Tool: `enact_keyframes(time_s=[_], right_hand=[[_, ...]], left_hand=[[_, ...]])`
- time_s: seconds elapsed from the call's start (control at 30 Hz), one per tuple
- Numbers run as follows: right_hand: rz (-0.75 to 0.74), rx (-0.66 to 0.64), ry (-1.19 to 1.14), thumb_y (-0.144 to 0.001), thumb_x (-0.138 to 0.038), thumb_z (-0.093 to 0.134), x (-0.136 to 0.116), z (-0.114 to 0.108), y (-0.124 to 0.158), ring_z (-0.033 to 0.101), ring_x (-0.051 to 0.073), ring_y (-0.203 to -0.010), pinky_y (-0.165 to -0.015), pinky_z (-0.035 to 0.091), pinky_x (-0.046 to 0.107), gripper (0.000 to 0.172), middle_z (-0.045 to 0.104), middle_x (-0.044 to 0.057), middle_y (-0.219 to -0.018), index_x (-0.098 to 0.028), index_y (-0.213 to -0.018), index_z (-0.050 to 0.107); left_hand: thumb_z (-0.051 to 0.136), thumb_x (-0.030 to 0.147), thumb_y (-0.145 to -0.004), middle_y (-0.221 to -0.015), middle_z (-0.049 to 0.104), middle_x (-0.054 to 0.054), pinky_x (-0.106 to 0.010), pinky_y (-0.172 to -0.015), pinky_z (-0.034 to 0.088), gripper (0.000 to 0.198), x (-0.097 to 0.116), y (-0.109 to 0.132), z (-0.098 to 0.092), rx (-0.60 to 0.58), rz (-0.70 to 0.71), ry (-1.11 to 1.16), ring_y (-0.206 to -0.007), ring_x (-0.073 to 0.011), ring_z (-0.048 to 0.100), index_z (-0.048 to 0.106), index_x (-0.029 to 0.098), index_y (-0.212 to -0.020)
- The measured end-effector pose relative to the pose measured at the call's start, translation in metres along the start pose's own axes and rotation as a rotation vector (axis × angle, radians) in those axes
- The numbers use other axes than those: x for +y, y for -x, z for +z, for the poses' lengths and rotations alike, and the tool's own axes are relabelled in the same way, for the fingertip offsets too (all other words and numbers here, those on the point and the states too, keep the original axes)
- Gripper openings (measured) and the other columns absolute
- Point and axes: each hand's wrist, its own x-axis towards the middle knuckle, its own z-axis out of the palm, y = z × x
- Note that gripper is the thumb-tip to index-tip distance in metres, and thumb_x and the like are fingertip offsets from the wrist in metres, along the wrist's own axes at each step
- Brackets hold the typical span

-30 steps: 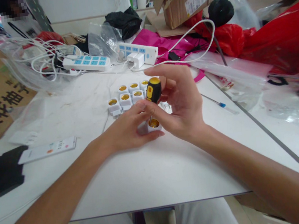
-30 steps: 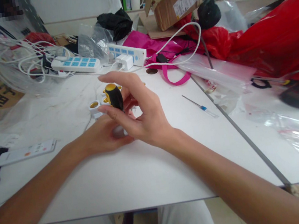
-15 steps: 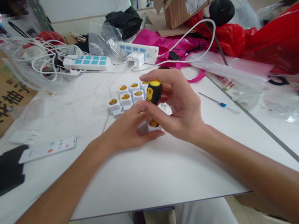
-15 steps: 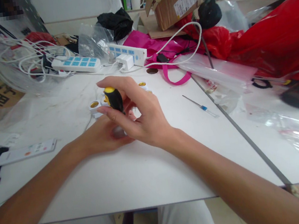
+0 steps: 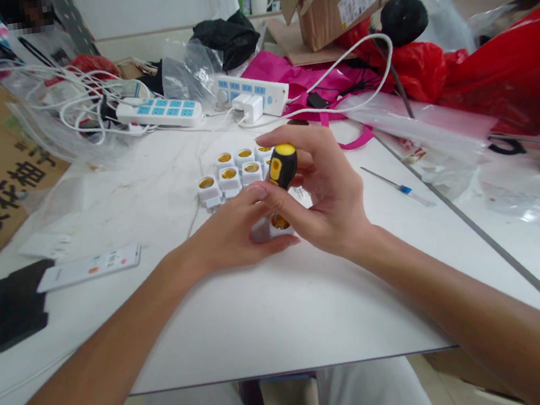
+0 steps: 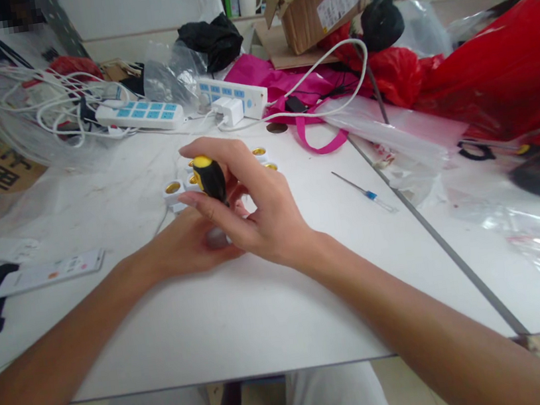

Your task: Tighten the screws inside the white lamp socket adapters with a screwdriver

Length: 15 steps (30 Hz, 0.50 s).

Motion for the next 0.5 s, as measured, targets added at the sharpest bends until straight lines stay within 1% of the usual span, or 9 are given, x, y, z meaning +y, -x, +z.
enact_keyframes(time_s=[0.1, 0.2, 0.27, 0.37, 0.5], right_hand=[[0.014, 0.001, 0.030, -0.102, -0.038, 0.080, -0.0002, 0.0003, 0.0011, 0.076, 0.022, -0.094, -0.077, 0.072, 0.038, 0.046, 0.073, 0.000, -0.142, -0.048, -0.144, 0.063], [-0.024, 0.032, 0.058, -0.101, -0.037, 0.081, 0.0005, 0.0011, 0.0018, 0.075, 0.022, -0.093, -0.076, 0.071, 0.036, 0.052, 0.073, -0.001, -0.143, -0.049, -0.147, 0.062], [-0.038, 0.046, 0.053, -0.100, -0.035, 0.083, 0.0008, 0.0014, 0.0016, 0.077, 0.023, -0.098, -0.077, 0.071, 0.037, 0.056, 0.072, -0.001, -0.147, -0.049, -0.150, 0.062], [-0.056, 0.034, 0.010, -0.101, -0.032, 0.083, 0.0004, 0.0010, 0.0001, 0.078, 0.023, -0.107, -0.077, 0.070, 0.036, 0.051, 0.074, -0.002, -0.146, -0.047, -0.147, 0.066], [-0.090, 0.017, -0.023, -0.101, -0.029, 0.083, -0.0003, 0.0001, -0.0015, 0.079, 0.022, -0.104, -0.072, 0.068, 0.036, 0.046, 0.076, 0.001, -0.142, -0.040, -0.143, 0.069]], left_hand=[[0.075, 0.049, -0.103, -0.139, 0.070, -0.015, -0.059, -0.111, 0.062, 0.041, 0.0007, -0.0001, -0.0002, 0.002, -0.008, 0.015, -0.140, -0.0396, 0.065, 0.066, 0.023, -0.133], [0.074, 0.047, -0.104, -0.136, 0.072, -0.015, -0.060, -0.109, 0.062, 0.036, 0.0006, -0.0002, -0.0006, -0.009, 0.002, 0.029, -0.134, -0.0385, 0.068, 0.067, 0.022, -0.130], [0.073, 0.046, -0.106, -0.134, 0.073, -0.014, -0.061, -0.109, 0.062, 0.032, -0.0001, -0.0005, -0.0008, -0.007, 0.020, 0.028, -0.131, -0.0374, 0.069, 0.068, 0.023, -0.127], [0.072, 0.048, -0.105, -0.133, 0.074, -0.013, -0.063, -0.108, 0.063, 0.031, -0.0008, -0.0014, -0.0013, 0.001, 0.048, 0.013, -0.127, -0.0371, 0.070, 0.068, 0.024, -0.126], [0.073, 0.045, -0.105, -0.138, 0.072, -0.014, -0.060, -0.110, 0.062, 0.033, 0.0026, -0.0017, -0.0026, 0.005, 0.043, -0.006, -0.129, -0.0370, 0.069, 0.067, 0.023, -0.128]])
